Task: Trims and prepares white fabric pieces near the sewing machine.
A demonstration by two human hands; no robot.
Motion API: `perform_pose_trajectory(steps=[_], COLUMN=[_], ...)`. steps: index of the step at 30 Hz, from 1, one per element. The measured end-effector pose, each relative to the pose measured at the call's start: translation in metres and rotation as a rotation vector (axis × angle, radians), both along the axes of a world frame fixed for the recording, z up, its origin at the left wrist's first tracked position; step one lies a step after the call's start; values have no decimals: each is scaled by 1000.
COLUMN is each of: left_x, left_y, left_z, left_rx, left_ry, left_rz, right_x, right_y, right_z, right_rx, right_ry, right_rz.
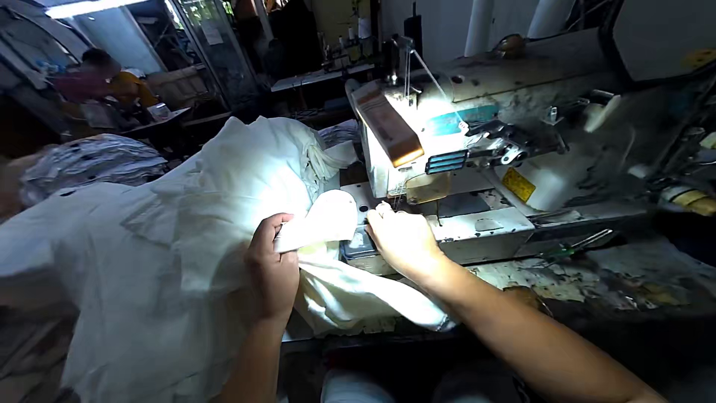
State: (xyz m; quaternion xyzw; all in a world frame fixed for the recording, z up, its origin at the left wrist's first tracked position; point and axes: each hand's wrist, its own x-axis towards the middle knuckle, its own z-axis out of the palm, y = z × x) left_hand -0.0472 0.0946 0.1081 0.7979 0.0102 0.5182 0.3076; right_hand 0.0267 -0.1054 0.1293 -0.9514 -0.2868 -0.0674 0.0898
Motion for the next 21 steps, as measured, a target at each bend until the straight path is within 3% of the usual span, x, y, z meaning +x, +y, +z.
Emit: perform_pose_trajectory(steps=[2, 4, 6, 9, 12, 14, 16, 19, 21], left_x=[-16, -34, -42, -39, -40, -31, -1, 54, 67], left_y=[0, -6, -24, -43, -41, -43, -43, -28, -19], left_z=[8, 4, -24, -49, -31, -10, 3, -1, -11], left_rx=[-91, -13, 239, 615, 442, 319, 346, 396, 161], left_ry=[-152, -108, 144, 536, 444, 281, 183, 489, 498], left_rz=[-113, -192, -327, -597, -671, -550, -365, -347, -477], right_x=[-7, -24, -41, -53, -59, -61, -58, -49, -47], right_y=[-12, -43, -80, -127, -148, -148, -136, -109, -93], right_z=[-7, -30, -46, -69, -87, -92, -90, -89, -93], right_rx=[71, 313, 423, 410, 422, 504, 618, 751, 823], right_ry=[-73, -341, -352, -175, -130, -86, 22, 351, 499], right_rz=[51, 99, 43, -104, -157, -149, -130, -98, -39])
